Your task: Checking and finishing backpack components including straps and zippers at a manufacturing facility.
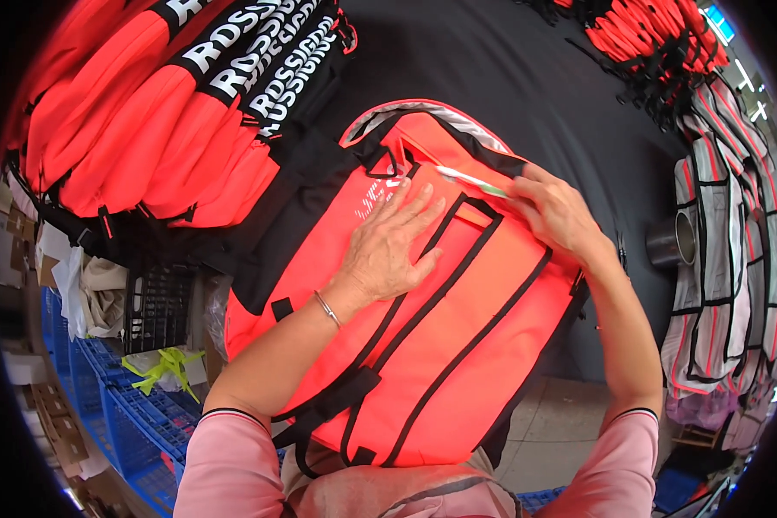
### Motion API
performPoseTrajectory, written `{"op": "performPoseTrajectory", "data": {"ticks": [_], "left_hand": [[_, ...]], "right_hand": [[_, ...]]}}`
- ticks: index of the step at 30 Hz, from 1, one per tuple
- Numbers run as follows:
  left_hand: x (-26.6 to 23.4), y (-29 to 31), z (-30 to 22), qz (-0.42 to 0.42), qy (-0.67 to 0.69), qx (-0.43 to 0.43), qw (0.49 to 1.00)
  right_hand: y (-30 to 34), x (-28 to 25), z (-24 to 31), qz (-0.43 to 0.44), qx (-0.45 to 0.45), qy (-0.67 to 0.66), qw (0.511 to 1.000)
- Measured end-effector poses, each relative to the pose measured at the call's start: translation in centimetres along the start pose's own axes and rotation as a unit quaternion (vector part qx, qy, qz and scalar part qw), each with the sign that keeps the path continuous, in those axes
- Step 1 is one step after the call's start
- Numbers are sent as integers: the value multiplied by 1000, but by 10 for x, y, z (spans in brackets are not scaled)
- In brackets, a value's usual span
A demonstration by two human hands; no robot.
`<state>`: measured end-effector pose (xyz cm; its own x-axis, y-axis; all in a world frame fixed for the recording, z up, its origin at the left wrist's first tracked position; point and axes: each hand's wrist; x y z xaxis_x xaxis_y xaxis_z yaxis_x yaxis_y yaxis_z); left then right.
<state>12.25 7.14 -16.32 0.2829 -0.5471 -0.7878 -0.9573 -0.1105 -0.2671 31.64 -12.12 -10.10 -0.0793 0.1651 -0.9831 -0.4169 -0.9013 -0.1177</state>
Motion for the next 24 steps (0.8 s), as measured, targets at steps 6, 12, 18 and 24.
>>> {"op": "performPoseTrajectory", "data": {"ticks": [6,12,18,24], "left_hand": [[1,-2,0,-9,37,-3,999],[0,0,-1,-15,29,-3,999],[2,-2,0,-11,53,-9,998],[-2,1,1,-17,40,-14,999]], "right_hand": [[-5,9,1,-25,-20,-25,999],[22,-20,-3,35,-6,17,999],[2,2,0,-12,-11,-11,1000],[47,-33,-6,66,37,-15,997]]}}
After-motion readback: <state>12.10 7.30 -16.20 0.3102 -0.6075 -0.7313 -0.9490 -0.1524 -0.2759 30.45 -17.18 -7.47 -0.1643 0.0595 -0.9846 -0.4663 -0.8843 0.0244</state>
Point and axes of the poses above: each hand's wrist, its own y-axis away from the middle knuckle, its own x-axis out of the palm, z = x × y, and after that the axes turned 10 degrees about y, right-handed
